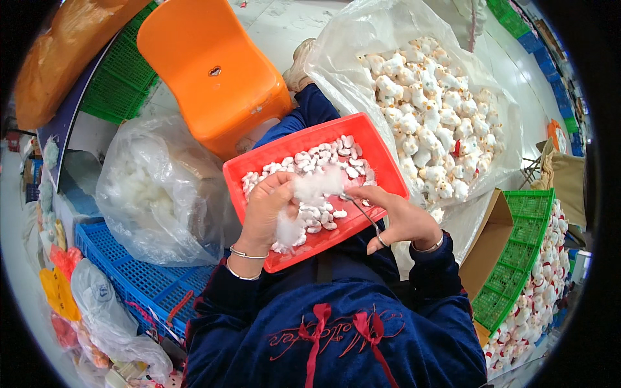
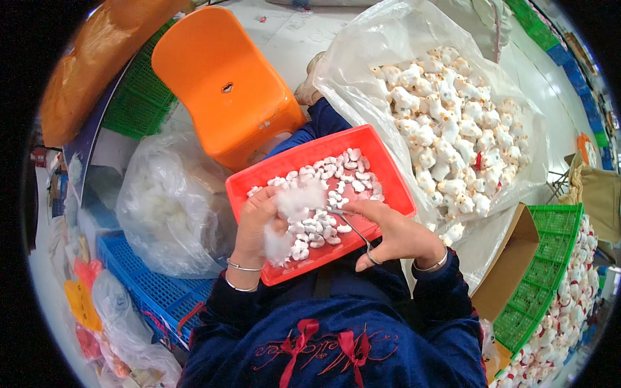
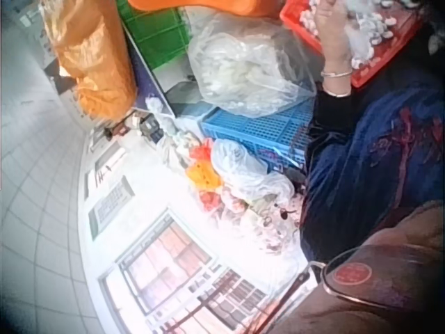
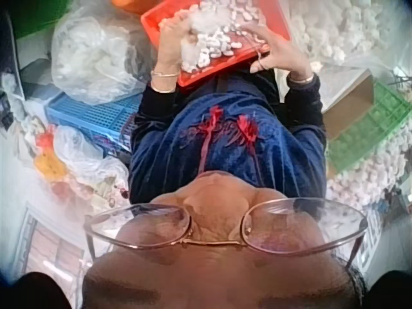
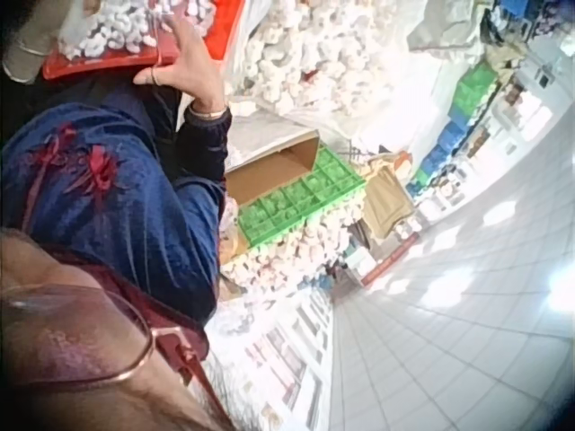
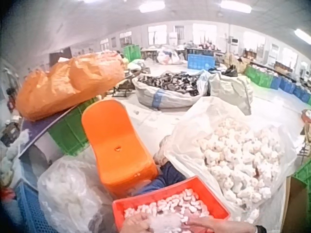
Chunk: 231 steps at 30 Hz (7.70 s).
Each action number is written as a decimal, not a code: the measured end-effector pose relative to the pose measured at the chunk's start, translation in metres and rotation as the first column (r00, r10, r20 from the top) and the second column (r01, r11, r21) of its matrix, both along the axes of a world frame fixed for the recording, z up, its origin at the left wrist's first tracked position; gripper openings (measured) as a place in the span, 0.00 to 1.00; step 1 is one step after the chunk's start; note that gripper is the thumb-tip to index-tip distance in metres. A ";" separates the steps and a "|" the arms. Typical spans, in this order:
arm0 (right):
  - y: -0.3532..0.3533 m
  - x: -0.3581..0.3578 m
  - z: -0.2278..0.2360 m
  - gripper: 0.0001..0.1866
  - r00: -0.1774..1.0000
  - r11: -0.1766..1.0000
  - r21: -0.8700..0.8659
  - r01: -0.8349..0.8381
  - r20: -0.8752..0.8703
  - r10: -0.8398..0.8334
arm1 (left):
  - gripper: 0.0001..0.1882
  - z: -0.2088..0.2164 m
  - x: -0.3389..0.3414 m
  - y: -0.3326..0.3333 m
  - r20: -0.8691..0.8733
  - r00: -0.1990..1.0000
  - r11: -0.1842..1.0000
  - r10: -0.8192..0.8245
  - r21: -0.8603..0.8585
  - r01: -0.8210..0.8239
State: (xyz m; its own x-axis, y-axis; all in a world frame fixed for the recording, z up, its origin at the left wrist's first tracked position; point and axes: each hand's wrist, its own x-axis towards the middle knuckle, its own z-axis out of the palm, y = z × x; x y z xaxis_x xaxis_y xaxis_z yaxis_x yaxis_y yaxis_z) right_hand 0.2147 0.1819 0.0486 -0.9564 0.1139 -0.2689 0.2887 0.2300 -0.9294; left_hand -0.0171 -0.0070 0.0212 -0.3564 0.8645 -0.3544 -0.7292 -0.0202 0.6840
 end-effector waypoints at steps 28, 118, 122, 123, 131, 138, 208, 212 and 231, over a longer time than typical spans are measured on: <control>0.006 0.002 0.056 0.47 0.986 0.845 0.507 0.167 -0.108 -0.130 | 0.07 0.000 0.010 -0.003 -0.134 0.990 0.996 0.046 -0.068 -0.055; -0.010 -0.025 0.074 0.30 0.993 0.577 0.812 0.089 -0.120 0.016 | 0.06 0.001 0.003 0.001 -0.106 0.992 0.989 -0.075 -0.137 0.060; -0.004 -0.024 0.069 0.25 0.999 0.529 0.849 0.000 -0.022 0.035 | 0.06 0.011 0.011 0.005 -0.111 0.994 0.984 -0.002 -0.176 -0.018; -0.003 -0.022 0.070 0.24 0.999 0.534 0.844 -0.038 0.022 0.037 | 0.07 0.014 0.011 0.005 -0.119 0.993 0.985 -0.021 -0.171 0.001; -0.007 -0.023 0.062 0.24 0.996 0.595 0.799 -0.091 0.057 0.075 | 0.07 0.012 0.010 0.001 -0.288 0.948 0.987 -0.133 -0.131 0.098; -0.010 -0.013 0.042 0.34 0.989 0.687 0.713 0.143 -0.135 -0.065 | 0.07 0.002 0.003 -0.003 -0.048 0.996 0.994 -0.078 -0.078 0.074; -0.010 -0.007 0.031 0.32 1.000 0.692 0.721 0.022 -0.019 -0.012 | 0.09 0.012 0.015 0.003 0.026 0.998 0.996 -0.052 -0.064 0.054; -0.009 -0.004 0.038 0.24 1.000 0.711 0.703 -0.020 0.013 0.015 | 0.09 0.011 0.015 0.006 -0.118 0.992 0.993 -0.043 -0.118 0.029; -0.090 -0.034 0.012 0.19 0.938 0.932 0.113 0.346 -0.001 -0.348 | 0.11 0.014 0.032 0.010 -0.820 0.551 0.975 0.155 0.037 -0.218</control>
